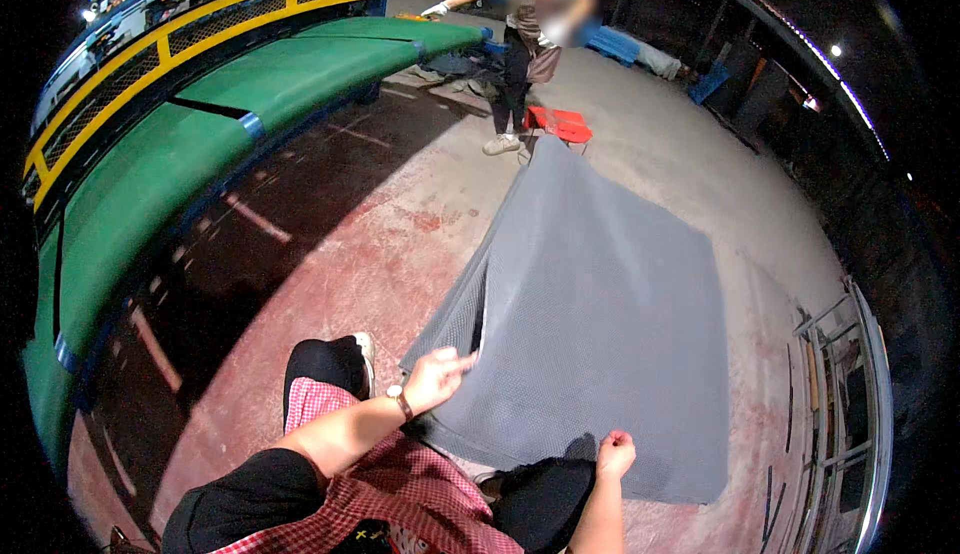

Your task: The person works with a second person to pull rubber sheets from a conveyor machine and stack them on the floor.

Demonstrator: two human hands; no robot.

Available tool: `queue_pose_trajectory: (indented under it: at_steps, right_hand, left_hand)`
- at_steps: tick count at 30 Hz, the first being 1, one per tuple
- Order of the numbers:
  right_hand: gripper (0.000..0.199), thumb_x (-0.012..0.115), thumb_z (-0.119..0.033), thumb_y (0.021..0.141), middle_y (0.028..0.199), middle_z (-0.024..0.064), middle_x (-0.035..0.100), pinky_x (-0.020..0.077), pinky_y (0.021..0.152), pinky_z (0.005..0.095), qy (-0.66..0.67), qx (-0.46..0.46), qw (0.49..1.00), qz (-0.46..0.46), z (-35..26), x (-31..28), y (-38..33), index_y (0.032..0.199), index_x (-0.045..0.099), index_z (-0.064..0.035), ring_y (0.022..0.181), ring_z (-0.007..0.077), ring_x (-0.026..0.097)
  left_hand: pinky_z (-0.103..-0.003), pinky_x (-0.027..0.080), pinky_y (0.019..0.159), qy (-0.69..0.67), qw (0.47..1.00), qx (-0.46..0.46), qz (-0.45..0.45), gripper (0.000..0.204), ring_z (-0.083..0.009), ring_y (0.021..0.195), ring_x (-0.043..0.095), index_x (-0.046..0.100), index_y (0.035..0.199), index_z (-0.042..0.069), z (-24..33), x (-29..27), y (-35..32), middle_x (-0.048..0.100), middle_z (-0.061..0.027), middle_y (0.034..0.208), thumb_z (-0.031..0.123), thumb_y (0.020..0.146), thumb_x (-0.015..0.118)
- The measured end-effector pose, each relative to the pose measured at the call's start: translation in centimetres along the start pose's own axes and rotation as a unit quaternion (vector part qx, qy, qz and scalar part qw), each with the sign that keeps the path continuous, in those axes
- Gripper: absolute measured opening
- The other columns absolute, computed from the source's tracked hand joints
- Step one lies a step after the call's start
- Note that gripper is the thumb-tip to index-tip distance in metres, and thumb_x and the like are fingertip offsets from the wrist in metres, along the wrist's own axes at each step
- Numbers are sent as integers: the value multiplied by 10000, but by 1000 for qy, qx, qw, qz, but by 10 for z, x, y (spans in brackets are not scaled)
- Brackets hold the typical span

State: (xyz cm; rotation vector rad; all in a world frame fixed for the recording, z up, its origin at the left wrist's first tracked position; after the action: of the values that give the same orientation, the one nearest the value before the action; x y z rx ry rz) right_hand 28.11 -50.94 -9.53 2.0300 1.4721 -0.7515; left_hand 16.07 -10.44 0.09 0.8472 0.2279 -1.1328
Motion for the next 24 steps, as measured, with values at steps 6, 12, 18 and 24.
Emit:
queue_pose_trajectory:
  at_steps: [6, 12, 18, 24]
  right_hand:
    - [44, 533, -40, 693, 574, 79, 567, 435, 494, 270, 68, 6, 998, 6, 21, -2, 9, 700, 555, -2, 508, 148, 541]
    - [44, 525, -21, 685, 565, 74, 560, 425, 480, 262, 89, 9, 996, 3, 19, 1, 9, 705, 560, -2, 496, 128, 524]
    - [57, 464, 21, 732, 557, 63, 537, 406, 415, 246, 55, -38, 998, 15, 18, 4, 11, 709, 514, 8, 448, 121, 496]
    - [45, 506, -14, 698, 589, 78, 563, 430, 490, 267, 41, -29, 999, 12, 19, -1, 9, 710, 547, 1, 509, 149, 533]
  left_hand:
    - [-320, 447, 619, -14, 988, -86, 124, 338, -235, 694, 530, 561, 999, 74, -77, 0, -39, 529, -85, 763, 2, 681, 472]
    - [-330, 426, 765, -73, 751, -590, 287, 392, -267, 882, 549, 481, 1043, -50, -193, -19, -112, 564, -170, 936, 72, 687, 591]
    - [-355, 429, 803, 78, 791, -605, 39, 417, -323, 915, 552, 561, 926, -61, -168, -15, -102, 563, -241, 948, 274, 684, 618]
    - [-340, 450, 765, -174, 766, -615, 74, 350, -303, 905, 561, 564, 968, -40, -178, 3, -96, 572, -206, 974, 176, 695, 596]
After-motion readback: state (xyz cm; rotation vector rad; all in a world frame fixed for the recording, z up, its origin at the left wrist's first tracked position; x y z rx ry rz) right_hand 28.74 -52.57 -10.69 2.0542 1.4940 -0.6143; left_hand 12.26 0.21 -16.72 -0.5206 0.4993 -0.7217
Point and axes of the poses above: each hand's wrist, its own y-axis towards the middle knuckle, its own x-axis out of the palm, z = x × y, the point moved 7 cm from there along y, towards the middle knuckle
